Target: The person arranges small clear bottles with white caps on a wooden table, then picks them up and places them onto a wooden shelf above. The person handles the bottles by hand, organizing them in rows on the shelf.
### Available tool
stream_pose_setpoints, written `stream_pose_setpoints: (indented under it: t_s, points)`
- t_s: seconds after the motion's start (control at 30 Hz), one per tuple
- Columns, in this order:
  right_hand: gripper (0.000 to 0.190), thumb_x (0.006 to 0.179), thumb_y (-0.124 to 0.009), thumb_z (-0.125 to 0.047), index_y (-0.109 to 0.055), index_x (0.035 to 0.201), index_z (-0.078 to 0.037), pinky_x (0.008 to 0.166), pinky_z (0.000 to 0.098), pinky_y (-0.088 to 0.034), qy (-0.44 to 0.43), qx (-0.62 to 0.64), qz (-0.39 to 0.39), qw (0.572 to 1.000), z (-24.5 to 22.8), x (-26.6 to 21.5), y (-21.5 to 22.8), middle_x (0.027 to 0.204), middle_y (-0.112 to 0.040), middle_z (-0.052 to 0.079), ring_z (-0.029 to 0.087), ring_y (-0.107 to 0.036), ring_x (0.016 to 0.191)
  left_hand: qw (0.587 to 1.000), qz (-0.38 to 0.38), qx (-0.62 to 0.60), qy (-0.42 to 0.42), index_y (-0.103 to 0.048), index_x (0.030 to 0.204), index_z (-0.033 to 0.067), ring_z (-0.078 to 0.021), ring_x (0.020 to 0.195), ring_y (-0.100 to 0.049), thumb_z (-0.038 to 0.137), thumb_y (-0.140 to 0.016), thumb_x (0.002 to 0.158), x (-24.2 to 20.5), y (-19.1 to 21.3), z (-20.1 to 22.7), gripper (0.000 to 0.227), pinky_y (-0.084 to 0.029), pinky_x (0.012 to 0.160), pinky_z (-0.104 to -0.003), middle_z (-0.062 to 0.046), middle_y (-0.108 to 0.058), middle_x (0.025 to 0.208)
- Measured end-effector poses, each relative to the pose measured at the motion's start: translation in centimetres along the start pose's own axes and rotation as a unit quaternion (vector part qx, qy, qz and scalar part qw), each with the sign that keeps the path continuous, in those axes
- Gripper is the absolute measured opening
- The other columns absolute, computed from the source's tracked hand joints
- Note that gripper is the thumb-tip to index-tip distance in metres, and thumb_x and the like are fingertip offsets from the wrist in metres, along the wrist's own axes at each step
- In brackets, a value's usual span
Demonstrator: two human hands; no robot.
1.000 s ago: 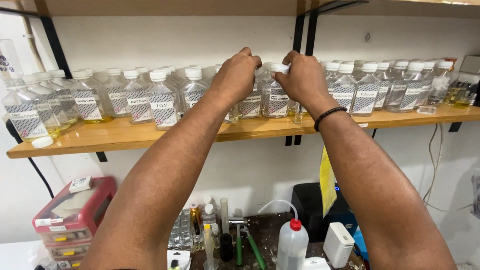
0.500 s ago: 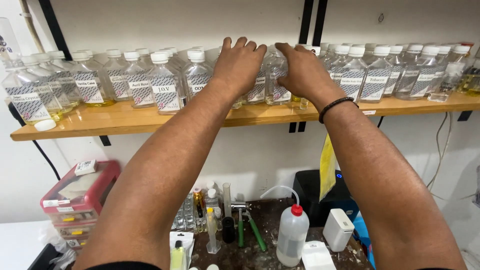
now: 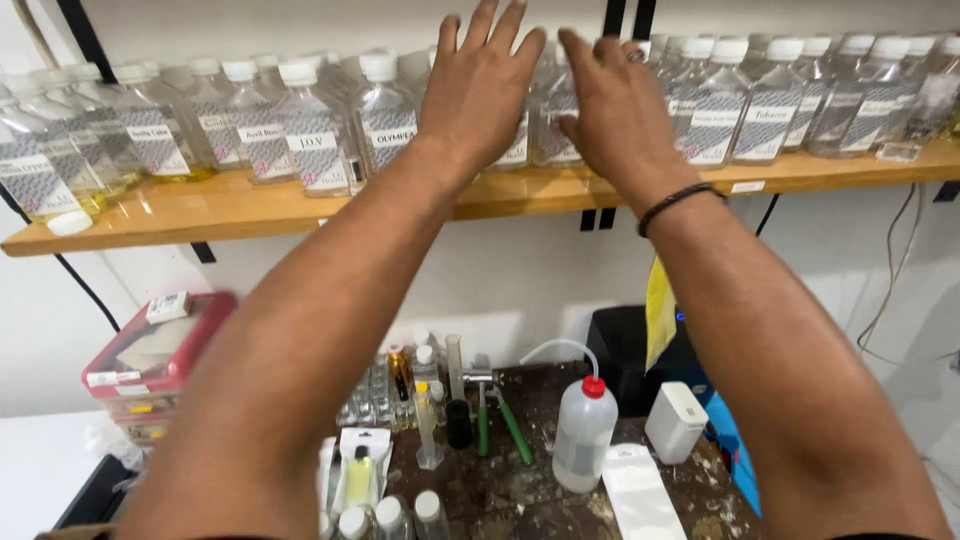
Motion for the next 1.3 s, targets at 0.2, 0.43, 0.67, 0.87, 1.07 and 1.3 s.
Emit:
stream_pose_setpoints:
  t_s: [0.2, 0.43, 0.67, 0.87, 1.07, 1.3]
  points:
    - [0.059, 0.095, -0.089, 0.0, -0.053, 0.142, 0.001, 0.072, 0.0517, -0.049, 0.16, 0.049, 0.133, 0.977, -5.1, -9.1, 8.6, 0.121, -0.056, 0.026, 0.045, -0.058, 0.096, 0.957, 0.202, -0.045, -0.202, -0.07, 0.11, 0.0013, -0.0348, 0.106, -0.06, 0.006, -0.072, 0.102, -9.8, 11.3, 6.7, 0.01, -0.049, 0.089, -0.045, -0.019, -0.065, 0.116]
    - [0.032, 0.094, -0.074, -0.025, -0.068, 0.12, -0.007, 0.071, 0.042, -0.049, 0.08, 0.301, -0.176, 0.934, -12.1, -24.3, 3.8, 0.098, -0.068, 0.01, 0.028, -0.063, 0.081, 0.914, -0.291, -0.277, -0.059, -0.069, 0.096, 0.0085, -0.0397, 0.084, -0.068, 0.028, -0.073, 0.087, -27.2, 5.2, 8.6, 0.022, -0.053, 0.074, -0.058, -0.012, -0.07, 0.097]
    - [0.025, 0.093, -0.063, -0.008, -0.071, 0.116, -0.001, 0.079, 0.0532, -0.056, -0.022, 0.439, -0.417, 0.795, -19.3, -32.5, -7.2, 0.098, -0.074, 0.024, 0.043, -0.073, 0.092, 0.744, -0.568, -0.34, 0.089, -0.073, 0.114, 0.0041, -0.0419, 0.101, -0.071, 0.019, -0.071, 0.088, -40.3, 1.9, 9.8, 0.03, -0.057, 0.083, -0.052, -0.018, -0.074, 0.104]
    - [0.05, 0.087, -0.068, -0.006, -0.059, 0.137, -0.005, 0.109, 0.0546, -0.045, 0.04, 0.455, -0.466, 0.758, -24.4, -34.0, -11.5, 0.137, -0.062, 0.022, 0.046, -0.057, 0.129, 0.793, -0.551, -0.244, 0.091, -0.074, 0.116, 0.0023, -0.0399, 0.098, -0.072, 0.022, -0.078, 0.082, -46.2, -0.8, 9.2, 0.039, -0.06, 0.08, -0.05, -0.019, -0.073, 0.107]
    - [0.039, 0.091, -0.071, -0.017, -0.064, 0.127, -0.005, 0.105, 0.0526, -0.047, 0.062, 0.413, -0.481, 0.771, -25.2, -33.8, -12.0, 0.123, -0.069, 0.018, 0.041, -0.063, 0.122, 0.785, -0.509, -0.323, 0.138, -0.074, 0.119, 0.0042, -0.0427, 0.102, -0.071, 0.012, -0.077, 0.081, -44.2, 1.2, 7.6, 0.039, -0.058, 0.087, -0.054, -0.017, -0.073, 0.11]
    - [0.036, 0.086, -0.081, -0.025, -0.07, 0.115, -0.008, 0.082, 0.0471, -0.055, -0.081, 0.4, -0.361, 0.839, -21.4, -26.7, -4.8, 0.104, -0.074, 0.017, 0.037, -0.071, 0.095, 0.77, -0.371, -0.489, 0.174, -0.07, 0.122, 0.0005, -0.0525, 0.109, -0.066, -0.004, -0.071, 0.079, -36.1, 6.5, 2.0, 0.043, -0.054, 0.093, -0.059, -0.029, -0.069, 0.116]
Point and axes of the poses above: each hand's wrist, its own x-axis towards the middle knuckle, its own y-axis out of the back of the hand, z = x × y, the point moved 7 cm from there along x, towards the middle knuckle
